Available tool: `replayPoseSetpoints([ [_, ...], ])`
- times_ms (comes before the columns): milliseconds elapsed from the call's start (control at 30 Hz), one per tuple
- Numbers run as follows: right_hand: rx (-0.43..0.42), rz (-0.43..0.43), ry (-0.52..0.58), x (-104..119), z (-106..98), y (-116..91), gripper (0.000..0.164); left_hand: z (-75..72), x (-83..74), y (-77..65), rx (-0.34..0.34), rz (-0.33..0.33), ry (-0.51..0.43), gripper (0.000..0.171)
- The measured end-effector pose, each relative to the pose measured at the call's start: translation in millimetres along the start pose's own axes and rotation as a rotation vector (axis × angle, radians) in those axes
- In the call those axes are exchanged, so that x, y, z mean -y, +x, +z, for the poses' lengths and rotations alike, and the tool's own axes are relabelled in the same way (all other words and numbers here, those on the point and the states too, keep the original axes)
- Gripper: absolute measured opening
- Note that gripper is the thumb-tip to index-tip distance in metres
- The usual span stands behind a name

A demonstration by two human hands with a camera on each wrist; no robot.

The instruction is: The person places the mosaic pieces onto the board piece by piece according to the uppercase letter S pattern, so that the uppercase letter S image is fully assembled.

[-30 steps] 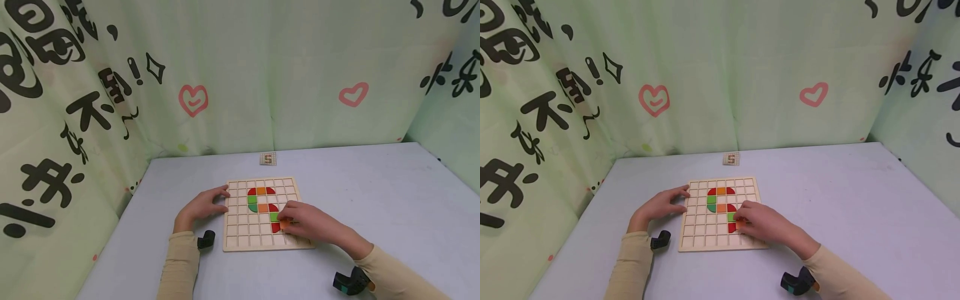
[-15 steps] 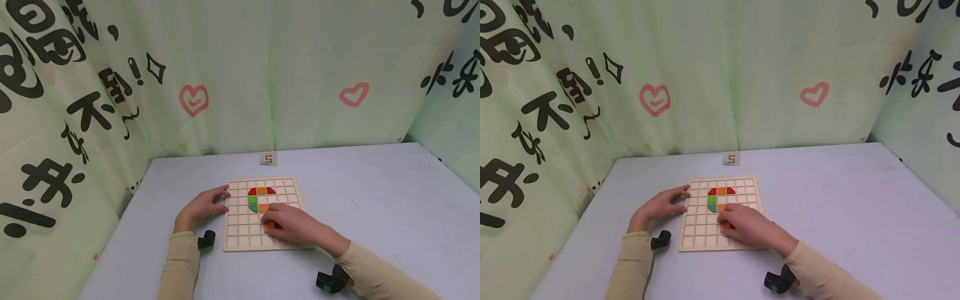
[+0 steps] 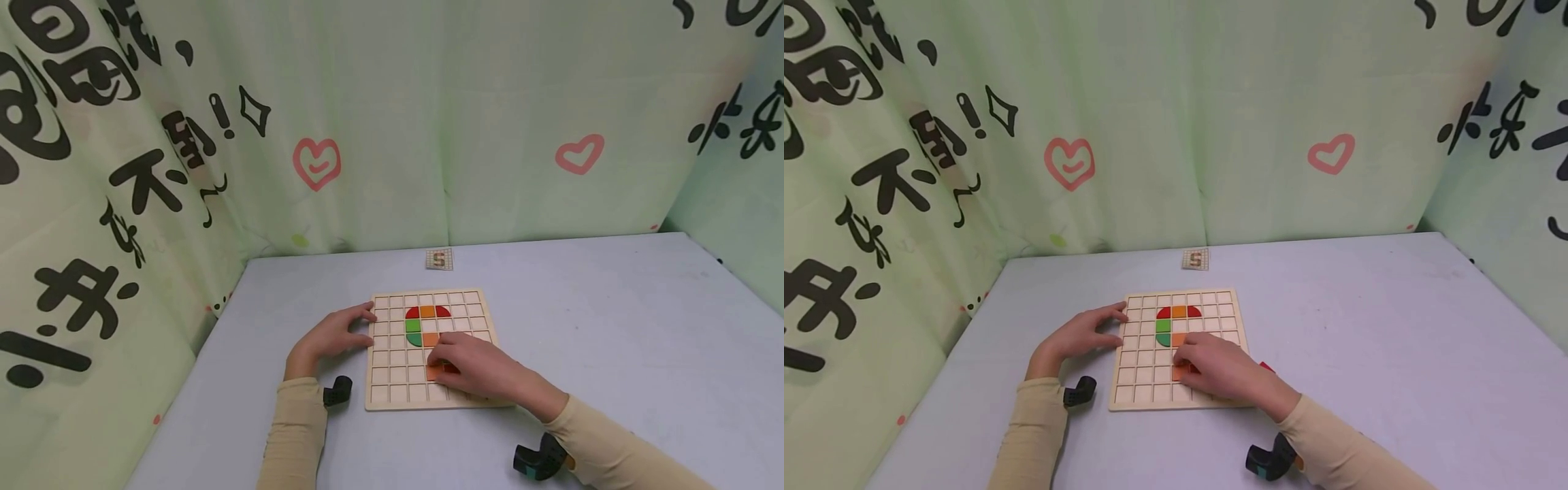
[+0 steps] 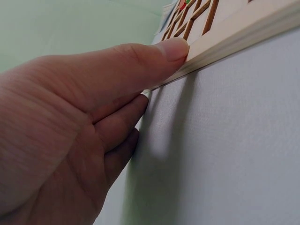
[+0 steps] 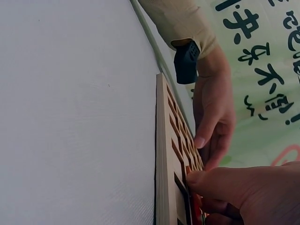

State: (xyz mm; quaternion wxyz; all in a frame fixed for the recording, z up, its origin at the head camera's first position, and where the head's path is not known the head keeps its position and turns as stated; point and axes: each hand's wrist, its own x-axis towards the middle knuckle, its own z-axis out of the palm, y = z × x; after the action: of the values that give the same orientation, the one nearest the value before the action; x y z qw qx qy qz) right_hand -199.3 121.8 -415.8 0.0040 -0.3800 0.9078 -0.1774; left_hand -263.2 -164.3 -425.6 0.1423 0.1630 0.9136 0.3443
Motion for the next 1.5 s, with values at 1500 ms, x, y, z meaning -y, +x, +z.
replayPoseSetpoints([
  [1500,0.081,0.332,0.132,-72.0,-47.4,-90.5,0.040,2.6,2.4,1.1,0.000,-0.011,0.011,0.040],
])
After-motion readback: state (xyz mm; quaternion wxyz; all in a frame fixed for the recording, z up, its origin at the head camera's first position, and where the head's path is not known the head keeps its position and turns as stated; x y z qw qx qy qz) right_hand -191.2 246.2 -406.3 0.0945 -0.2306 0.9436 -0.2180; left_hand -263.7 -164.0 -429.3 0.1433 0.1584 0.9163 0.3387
